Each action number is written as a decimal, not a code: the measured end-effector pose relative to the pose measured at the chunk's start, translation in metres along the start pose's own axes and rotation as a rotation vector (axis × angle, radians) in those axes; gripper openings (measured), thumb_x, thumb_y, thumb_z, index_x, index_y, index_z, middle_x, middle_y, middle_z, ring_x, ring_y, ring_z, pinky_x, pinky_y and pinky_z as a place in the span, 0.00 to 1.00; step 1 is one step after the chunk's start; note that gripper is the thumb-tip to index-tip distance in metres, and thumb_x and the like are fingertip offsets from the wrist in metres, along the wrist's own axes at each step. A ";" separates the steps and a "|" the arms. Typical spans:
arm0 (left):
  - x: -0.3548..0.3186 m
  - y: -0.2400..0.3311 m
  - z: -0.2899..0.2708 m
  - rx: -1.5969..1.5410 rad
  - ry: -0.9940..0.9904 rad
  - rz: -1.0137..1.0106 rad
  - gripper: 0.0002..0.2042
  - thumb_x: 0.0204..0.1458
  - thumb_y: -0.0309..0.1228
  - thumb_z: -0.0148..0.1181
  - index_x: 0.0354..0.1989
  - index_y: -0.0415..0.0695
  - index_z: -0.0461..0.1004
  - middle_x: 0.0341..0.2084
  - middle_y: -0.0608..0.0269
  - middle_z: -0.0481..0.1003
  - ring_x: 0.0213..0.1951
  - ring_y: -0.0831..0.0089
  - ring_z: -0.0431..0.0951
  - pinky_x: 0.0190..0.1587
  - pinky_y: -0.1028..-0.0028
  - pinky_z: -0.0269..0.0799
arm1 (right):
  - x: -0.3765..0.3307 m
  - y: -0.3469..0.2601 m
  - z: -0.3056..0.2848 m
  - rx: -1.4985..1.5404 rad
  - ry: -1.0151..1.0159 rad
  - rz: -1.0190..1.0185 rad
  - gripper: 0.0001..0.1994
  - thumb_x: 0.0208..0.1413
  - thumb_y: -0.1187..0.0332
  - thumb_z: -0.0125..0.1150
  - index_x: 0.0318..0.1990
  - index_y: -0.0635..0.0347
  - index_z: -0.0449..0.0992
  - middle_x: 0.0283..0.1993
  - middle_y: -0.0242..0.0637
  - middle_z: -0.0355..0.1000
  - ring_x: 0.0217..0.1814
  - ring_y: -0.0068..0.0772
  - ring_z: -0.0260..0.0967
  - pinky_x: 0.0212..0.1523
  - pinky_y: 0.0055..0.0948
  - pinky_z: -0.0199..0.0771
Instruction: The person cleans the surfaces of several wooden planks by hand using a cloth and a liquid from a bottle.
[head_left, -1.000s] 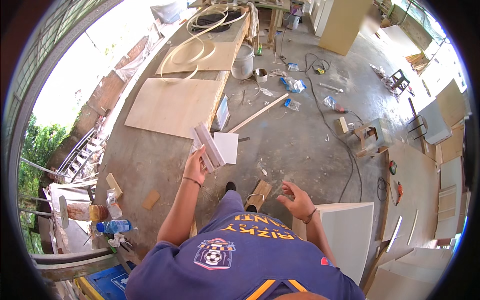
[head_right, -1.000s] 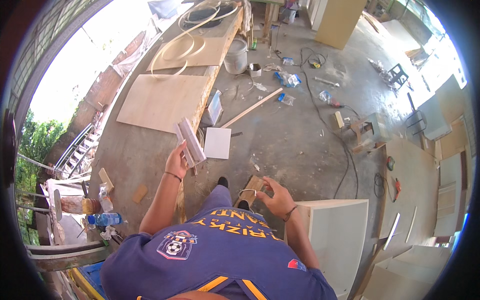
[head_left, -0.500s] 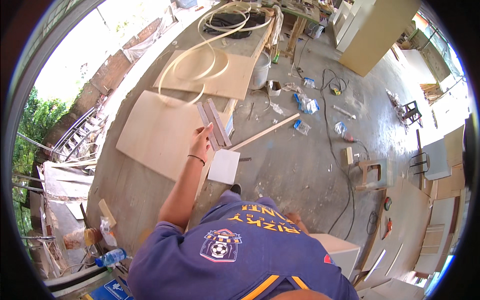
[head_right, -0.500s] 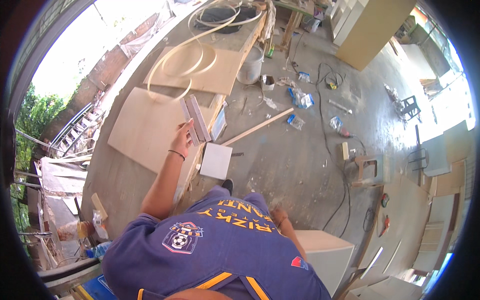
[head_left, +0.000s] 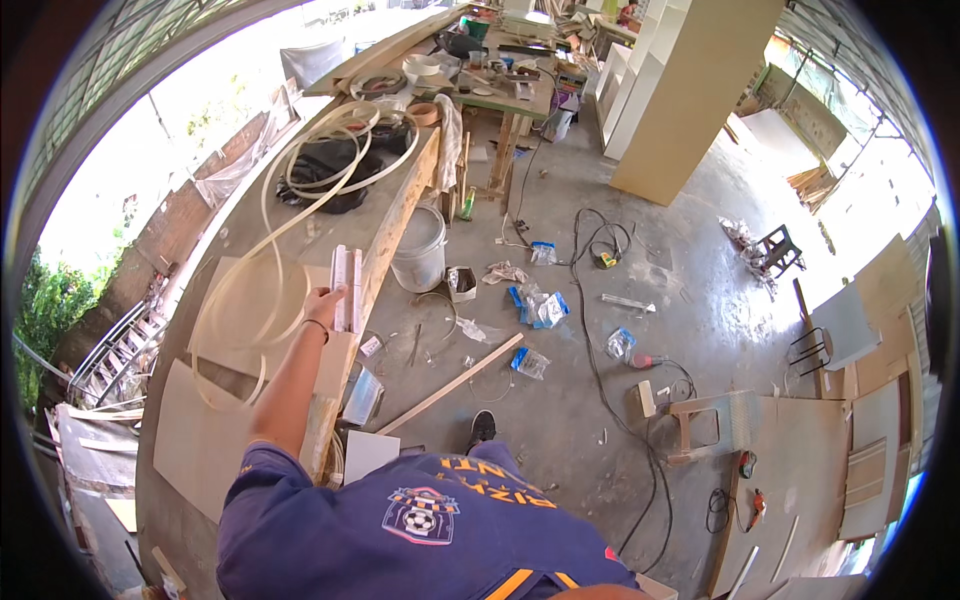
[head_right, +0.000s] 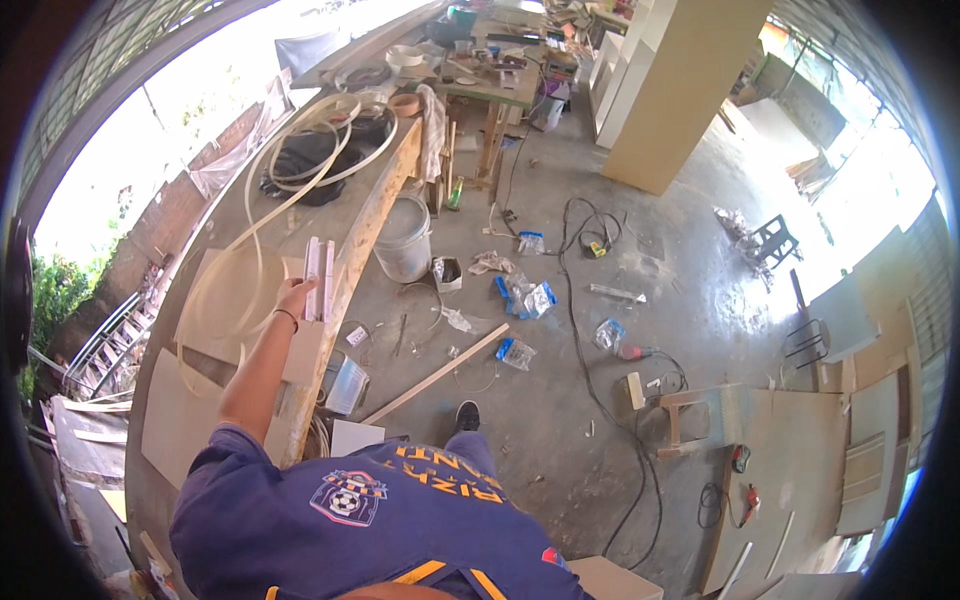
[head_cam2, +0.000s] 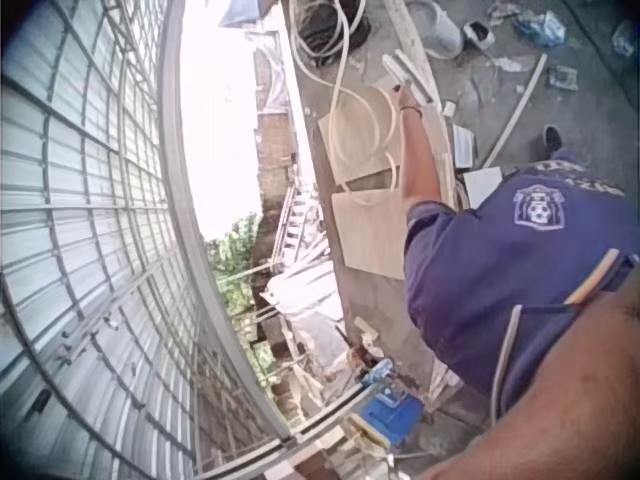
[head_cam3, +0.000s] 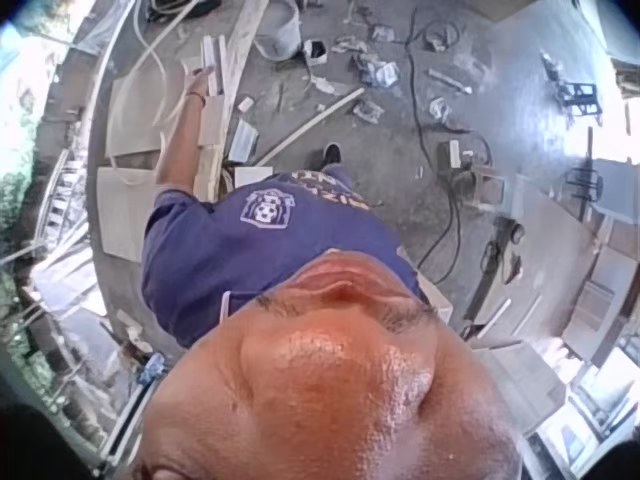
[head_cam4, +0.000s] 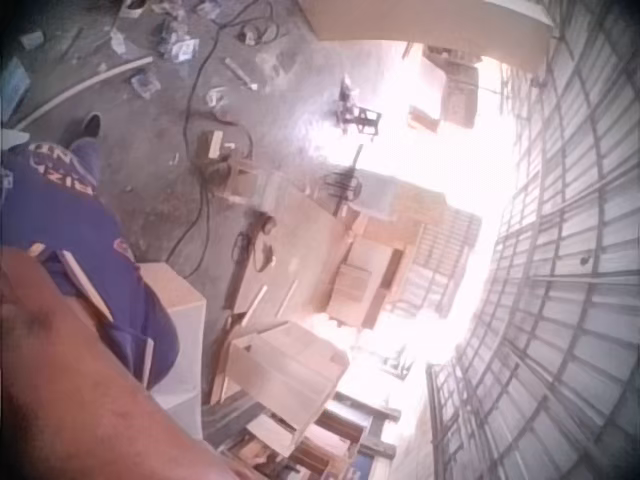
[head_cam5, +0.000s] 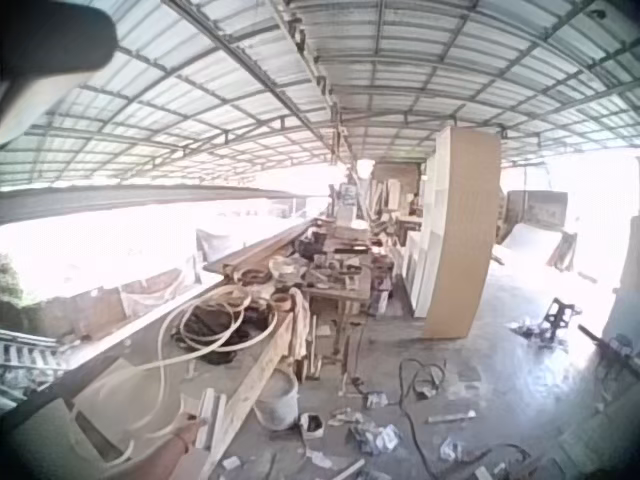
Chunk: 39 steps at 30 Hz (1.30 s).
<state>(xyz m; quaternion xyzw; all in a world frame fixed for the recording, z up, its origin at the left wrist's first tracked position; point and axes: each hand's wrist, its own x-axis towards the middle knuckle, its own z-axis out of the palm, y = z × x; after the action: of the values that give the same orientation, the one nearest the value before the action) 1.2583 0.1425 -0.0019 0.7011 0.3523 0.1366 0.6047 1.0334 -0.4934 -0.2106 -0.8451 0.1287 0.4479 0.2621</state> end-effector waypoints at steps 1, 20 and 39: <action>0.029 -0.010 -0.003 0.013 -0.003 0.000 0.27 0.39 0.45 0.70 0.40 0.35 0.71 0.32 0.56 0.74 0.36 0.68 0.74 0.40 0.69 0.70 | 0.010 -0.006 -0.019 -0.136 -0.011 -0.070 0.16 0.54 0.56 0.53 0.48 0.49 0.71 0.43 0.44 0.75 0.45 0.47 0.73 0.41 0.43 0.73; 0.197 0.041 0.029 0.385 -0.024 -0.178 0.24 0.44 0.40 0.64 0.44 0.33 0.73 0.40 0.51 0.76 0.44 0.65 0.74 0.48 0.70 0.66 | 0.242 -0.352 -0.352 0.928 0.091 -0.080 0.18 0.57 0.61 0.54 0.53 0.54 0.66 0.36 0.35 0.73 0.36 0.32 0.73 0.28 0.33 0.70; 0.122 0.043 0.055 0.326 0.895 -0.080 0.18 0.53 0.33 0.57 0.47 0.32 0.71 0.46 0.46 0.73 0.50 0.55 0.72 0.55 0.66 0.63 | 0.302 -0.920 -0.484 0.402 0.044 -1.084 0.12 0.58 0.68 0.52 0.44 0.68 0.74 0.23 0.32 0.69 0.26 0.21 0.70 0.30 0.20 0.70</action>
<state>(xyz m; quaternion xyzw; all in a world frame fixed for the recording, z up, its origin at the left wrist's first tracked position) 1.3932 0.1804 -0.0029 0.6450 0.6215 0.3448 0.2807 1.9538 0.0051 0.0654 -0.7331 -0.2348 0.1985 0.6067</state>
